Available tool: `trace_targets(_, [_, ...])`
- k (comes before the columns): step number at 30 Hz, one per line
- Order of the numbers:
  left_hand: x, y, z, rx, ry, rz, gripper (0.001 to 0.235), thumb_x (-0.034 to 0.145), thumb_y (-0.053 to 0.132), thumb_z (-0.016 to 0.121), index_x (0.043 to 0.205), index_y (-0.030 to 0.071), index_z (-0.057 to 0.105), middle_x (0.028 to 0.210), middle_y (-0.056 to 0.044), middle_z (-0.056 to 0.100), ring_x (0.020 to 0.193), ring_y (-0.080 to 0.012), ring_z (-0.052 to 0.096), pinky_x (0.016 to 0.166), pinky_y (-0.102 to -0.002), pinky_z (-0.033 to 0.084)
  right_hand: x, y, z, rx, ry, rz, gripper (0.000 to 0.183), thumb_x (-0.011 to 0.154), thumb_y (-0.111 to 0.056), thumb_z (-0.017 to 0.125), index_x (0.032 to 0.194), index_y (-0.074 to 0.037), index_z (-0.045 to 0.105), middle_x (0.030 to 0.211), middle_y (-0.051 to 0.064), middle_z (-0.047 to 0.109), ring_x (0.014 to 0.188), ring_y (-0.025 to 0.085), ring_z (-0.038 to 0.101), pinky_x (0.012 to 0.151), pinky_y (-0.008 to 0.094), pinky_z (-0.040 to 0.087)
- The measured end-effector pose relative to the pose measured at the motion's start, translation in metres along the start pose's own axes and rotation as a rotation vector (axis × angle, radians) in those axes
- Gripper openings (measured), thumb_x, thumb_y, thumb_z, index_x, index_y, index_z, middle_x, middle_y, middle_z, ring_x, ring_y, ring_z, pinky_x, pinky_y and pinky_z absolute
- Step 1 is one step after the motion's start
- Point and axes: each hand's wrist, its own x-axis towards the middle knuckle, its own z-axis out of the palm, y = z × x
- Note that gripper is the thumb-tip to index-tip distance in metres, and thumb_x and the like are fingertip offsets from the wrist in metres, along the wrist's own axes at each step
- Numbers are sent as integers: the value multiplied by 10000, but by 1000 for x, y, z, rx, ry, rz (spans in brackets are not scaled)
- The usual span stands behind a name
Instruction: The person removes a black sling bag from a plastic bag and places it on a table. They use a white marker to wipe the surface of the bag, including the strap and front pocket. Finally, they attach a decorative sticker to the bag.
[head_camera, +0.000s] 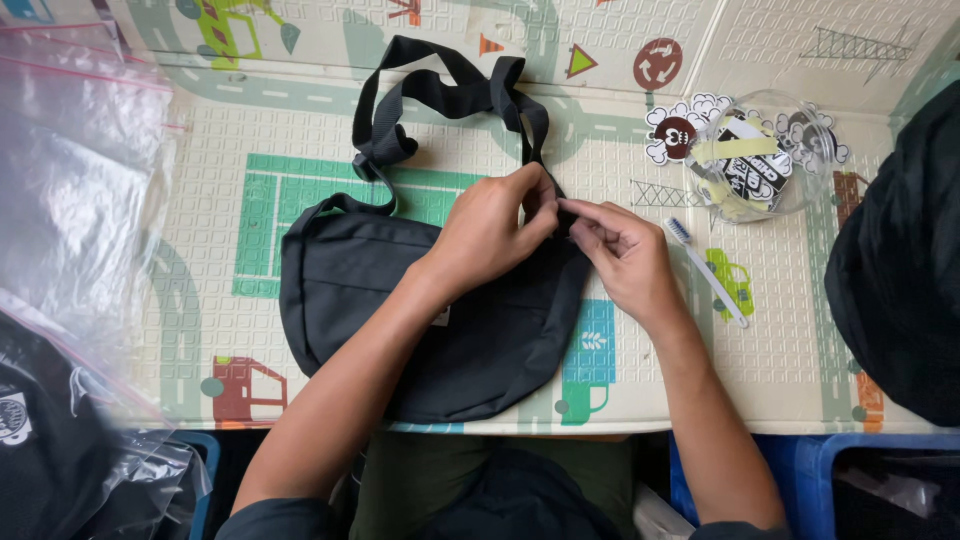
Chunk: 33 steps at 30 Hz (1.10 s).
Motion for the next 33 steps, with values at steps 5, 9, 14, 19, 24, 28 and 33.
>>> trace_targets(5, [-1,3,5,-129,125,84,68,1011,224,705,1037,162,696,748,-19,741,592,-270,706,595,-440,566,1,-17,1,-131,109,-198,218,1108,10,802,1323,28,834,1054,152,732,898,124,723,769,289,635])
trace_targets(9, [-1,8,5,-206,150,133,24,1033,205,706,1038,182,703,742,10,738,561,-212,679,567,-365,555,1,-15,-3,-148,168,-230,187,1099,14,828,1284,28,854,1039,152,739,897,131,723,795,303,657])
trace_targets(14, [1,12,8,-263,164,270,40,1004,136,809,1020,131,774,781,-42,743,569,-224,668,537,-333,544,2,-10,1,53,202,-263,230,1048,39,853,1260,115,810,1030,204,744,884,191,775,786,355,699])
trace_targets(19, [-2,13,21,-302,166,240,259,1002,165,845,1229,94,743,1026,-92,769,625,-220,689,567,-342,566,0,-2,1,103,254,-267,90,1064,79,801,1133,137,810,988,209,761,823,205,806,739,358,702])
trace_targets(24, [-3,2,34,-341,-18,133,248,963,149,857,1170,22,811,996,-168,816,650,-293,745,594,-402,593,3,6,-3,166,277,-301,59,1060,103,789,1107,138,790,963,222,749,756,245,818,695,358,700])
trace_targets(28, [0,0,35,-328,-1,102,91,1011,155,848,1025,66,838,821,-87,786,690,-239,754,656,-364,608,3,12,-5,200,329,-231,96,1062,69,806,1118,143,782,904,209,756,769,241,829,716,367,728])
trace_targets(33, [1,-6,37,-313,24,59,103,1020,176,852,976,83,842,793,-85,784,701,-218,746,676,-355,596,2,4,-37,179,445,-182,128,1131,-21,757,1161,104,765,935,174,767,804,206,805,758,352,730])
